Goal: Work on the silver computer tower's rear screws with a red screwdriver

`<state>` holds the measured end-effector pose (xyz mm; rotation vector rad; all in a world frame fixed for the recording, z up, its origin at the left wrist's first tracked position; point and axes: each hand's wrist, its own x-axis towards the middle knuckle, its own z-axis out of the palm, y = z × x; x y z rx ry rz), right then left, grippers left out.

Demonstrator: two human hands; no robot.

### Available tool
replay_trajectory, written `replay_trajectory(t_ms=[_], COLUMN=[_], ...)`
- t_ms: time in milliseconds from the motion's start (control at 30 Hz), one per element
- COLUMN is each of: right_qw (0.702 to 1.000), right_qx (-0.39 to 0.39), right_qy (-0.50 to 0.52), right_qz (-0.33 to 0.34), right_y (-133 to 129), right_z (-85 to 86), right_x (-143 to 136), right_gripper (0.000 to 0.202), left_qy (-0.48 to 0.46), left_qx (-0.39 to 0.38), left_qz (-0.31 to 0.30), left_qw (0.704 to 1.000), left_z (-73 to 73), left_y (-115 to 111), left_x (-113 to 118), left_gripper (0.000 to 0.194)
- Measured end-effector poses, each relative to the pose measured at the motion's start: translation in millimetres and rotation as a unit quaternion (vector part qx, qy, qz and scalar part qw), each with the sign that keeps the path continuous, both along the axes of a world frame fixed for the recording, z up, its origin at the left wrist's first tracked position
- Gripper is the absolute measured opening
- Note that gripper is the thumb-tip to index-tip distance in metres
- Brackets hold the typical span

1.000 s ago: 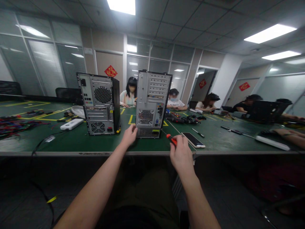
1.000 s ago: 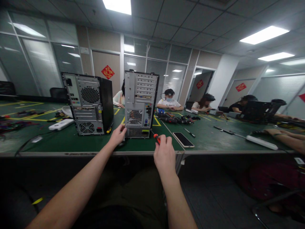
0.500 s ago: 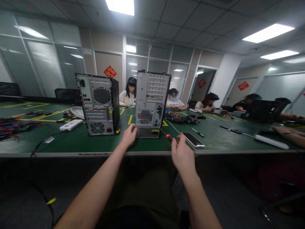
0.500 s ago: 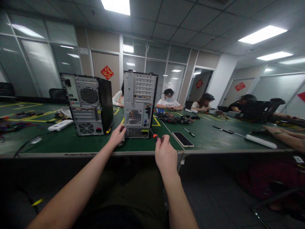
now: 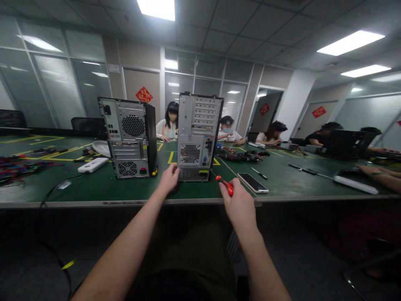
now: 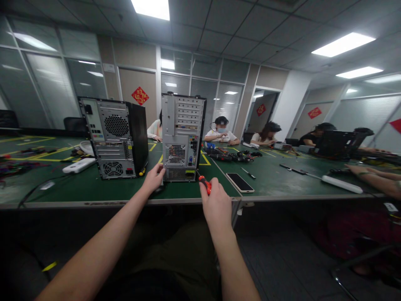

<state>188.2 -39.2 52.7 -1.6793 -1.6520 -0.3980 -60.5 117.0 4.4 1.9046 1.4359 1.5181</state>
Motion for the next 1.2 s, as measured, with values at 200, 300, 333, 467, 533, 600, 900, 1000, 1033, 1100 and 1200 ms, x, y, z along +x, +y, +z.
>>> replay_trajectory(t_ms=[200,300,333,467,533,600,900,1000,1033,1100,1200], right_qw=[0.998,0.999,1.000,0.999,0.999,0.998,0.994,0.992,0.994,0.997,0.999], right_qx=[-0.008,0.024,0.030,0.032,0.032,0.032,-0.012,-0.035,-0.031,-0.013,-0.002], right_qy=[0.000,-0.003,-0.004,0.009,0.020,0.027,0.094,0.115,0.102,0.060,0.016], right_qz=[-0.059,-0.021,-0.010,0.021,0.035,0.049,0.044,0.027,0.030,0.036,0.034], right_y=[2.5,-0.8,-2.0,-5.1,-6.0,-6.9,-7.7,-7.6,-7.9,-9.0,-10.6], right_z=[-0.9,-1.6,-1.9,-2.4,-1.8,-0.8,4.4,4.3,4.0,2.8,0.9], right_x=[-2.8,-0.7,0.3,5.4,8.6,11.0,2.1,0.2,0.4,1.2,3.5], right_gripper=[0.028,0.017,0.013,0.011,0.017,0.022,0.027,0.031,0.028,0.019,0.020], left_qy=[0.004,0.007,0.007,0.009,0.008,0.007,0.012,0.009,0.009,0.009,0.009], left_qx=[-0.004,-0.001,0.000,0.000,0.001,0.001,-0.003,-0.004,-0.005,-0.006,-0.007], left_qz=[0.003,0.006,0.007,0.010,0.010,0.009,0.008,0.004,0.004,0.006,0.007], left_qw=[1.000,1.000,1.000,1.000,1.000,1.000,1.000,1.000,1.000,1.000,1.000], left_z=[1.8,1.5,1.2,0.4,0.6,1.0,1.1,1.0,1.0,1.2,1.7], left_y=[-2.2,-1.3,-0.8,0.3,-0.1,-0.7,-0.8,-0.9,-1.1,-1.5,-1.9], left_x=[0.0,0.3,0.3,0.2,0.2,0.4,0.3,0.3,0.4,0.5,0.7], left_gripper=[0.020,0.019,0.019,0.019,0.018,0.018,0.019,0.020,0.020,0.020,0.020])
